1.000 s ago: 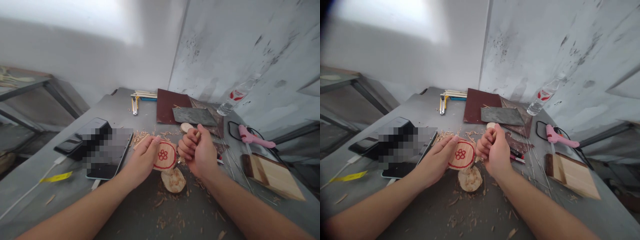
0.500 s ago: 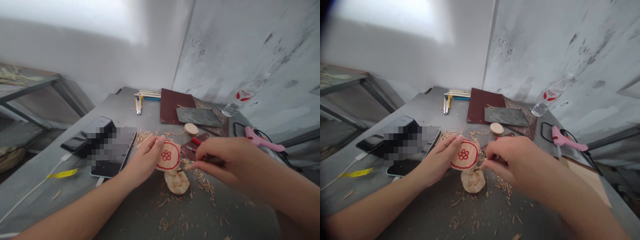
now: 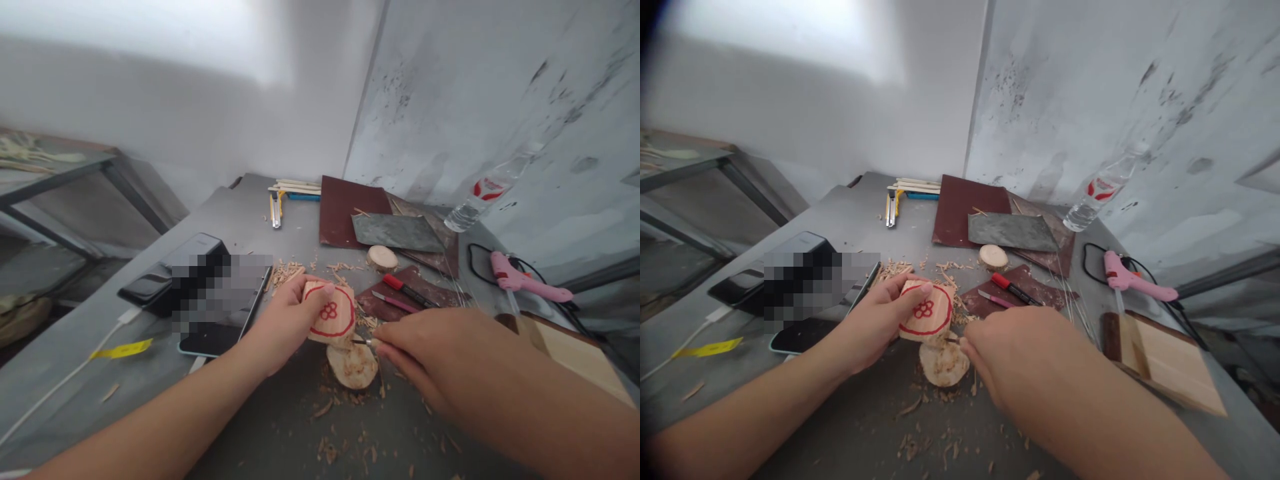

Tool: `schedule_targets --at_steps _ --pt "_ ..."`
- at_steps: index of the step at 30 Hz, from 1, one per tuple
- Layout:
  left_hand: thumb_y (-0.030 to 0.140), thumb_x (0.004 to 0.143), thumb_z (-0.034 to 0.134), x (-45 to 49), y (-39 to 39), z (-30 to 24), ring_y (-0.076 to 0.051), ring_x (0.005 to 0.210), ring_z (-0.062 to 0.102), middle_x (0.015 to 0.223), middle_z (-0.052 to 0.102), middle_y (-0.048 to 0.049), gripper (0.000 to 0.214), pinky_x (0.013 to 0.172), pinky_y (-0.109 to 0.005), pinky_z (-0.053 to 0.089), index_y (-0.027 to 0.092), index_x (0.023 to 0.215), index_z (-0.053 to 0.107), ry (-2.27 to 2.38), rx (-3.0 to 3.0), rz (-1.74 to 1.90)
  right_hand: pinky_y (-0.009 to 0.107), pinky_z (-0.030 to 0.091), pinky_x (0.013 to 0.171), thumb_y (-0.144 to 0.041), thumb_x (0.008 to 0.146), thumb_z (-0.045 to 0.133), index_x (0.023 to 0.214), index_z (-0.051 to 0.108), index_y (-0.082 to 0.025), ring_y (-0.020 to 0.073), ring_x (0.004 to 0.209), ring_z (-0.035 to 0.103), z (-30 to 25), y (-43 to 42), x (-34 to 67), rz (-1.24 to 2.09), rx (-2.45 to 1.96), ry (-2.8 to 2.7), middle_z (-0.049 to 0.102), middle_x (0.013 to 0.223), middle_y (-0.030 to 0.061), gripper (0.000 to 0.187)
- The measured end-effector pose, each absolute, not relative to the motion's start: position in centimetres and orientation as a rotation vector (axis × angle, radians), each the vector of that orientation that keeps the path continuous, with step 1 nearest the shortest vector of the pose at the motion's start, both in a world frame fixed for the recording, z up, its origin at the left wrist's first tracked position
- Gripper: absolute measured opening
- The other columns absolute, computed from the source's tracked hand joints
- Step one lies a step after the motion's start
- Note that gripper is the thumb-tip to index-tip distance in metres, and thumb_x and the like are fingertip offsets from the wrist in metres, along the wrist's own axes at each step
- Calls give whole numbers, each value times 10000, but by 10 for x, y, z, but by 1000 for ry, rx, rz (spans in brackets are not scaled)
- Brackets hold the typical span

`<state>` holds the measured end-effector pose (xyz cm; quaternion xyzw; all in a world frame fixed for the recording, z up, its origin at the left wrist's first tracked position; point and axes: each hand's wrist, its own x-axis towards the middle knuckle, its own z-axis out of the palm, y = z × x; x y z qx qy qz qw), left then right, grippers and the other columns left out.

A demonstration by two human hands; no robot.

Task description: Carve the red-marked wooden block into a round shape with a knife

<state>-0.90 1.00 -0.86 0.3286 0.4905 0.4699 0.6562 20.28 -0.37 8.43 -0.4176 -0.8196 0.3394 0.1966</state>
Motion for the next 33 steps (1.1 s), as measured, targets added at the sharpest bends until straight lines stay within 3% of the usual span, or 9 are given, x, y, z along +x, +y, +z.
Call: schedule_targets --at_steps 3,7,12,17,21,29,33 --pt "424 771 873 -9 10 -5 -137 676 658 761 711 -10 375 630 -231 511 165 939 661 1079 670 1107 305 271 488 -241 957 647 692 702 -235 170 472 546 82 -3 206 722 -1221 -2600 685 604 25 271" --pt "424 782 859 -14 11 5 -108 621 650 763 718 3 376 580 -195 526 173 962 644 1017 556 1231 302 281 499 -298 1016 597 750 696 -232 173 488 539 87 3 207 552 -1317 -2580 666 618 20 291" --pt "344 784 875 -20 13 21 -90 621 661 807 748 3 356 575 -159 550 162 1017 676 896 513 1412 294 395 598 -358 1089 507 892 718 -232 192 650 625 103 6 197 711 -1386 -2431 715 756 17 315" --pt "259 848 829 -23 12 31 -86 622 675 868 791 -23 236 588 -147 582 141 1021 720 783 471 1529 294 404 650 -353 1116 454 977 695 -258 168 716 628 101 0 189 922 -1371 -2364 719 824 -22 294" --pt "267 877 808 -25 9 36 -108 693 716 897 800 -29 221 649 -161 620 147 1049 738 784 456 1532 297 383 608 -379 1137 377 959 643 -260 148 643 569 90 -1 183 1024 -1376 -2335 652 738 -40 341" --pt "222 874 825 -24 4 38 -111 788 754 1013 800 -10 305 705 -214 679 199 1151 701 747 448 1466 309 418 597 -460 1138 327 865 556 -247 150 623 576 79 1 178 1012 -1343 -2177 605 693 -33 416" --pt "219 880 830 -23 5 35 -112 884 768 1093 796 -9 298 778 -175 662 205 1140 687 723 463 1464 305 419 575 -470 1137 317 810 532 -243 146 600 562 74 0 179 1023 -1319 -2149 596 675 -29 452"
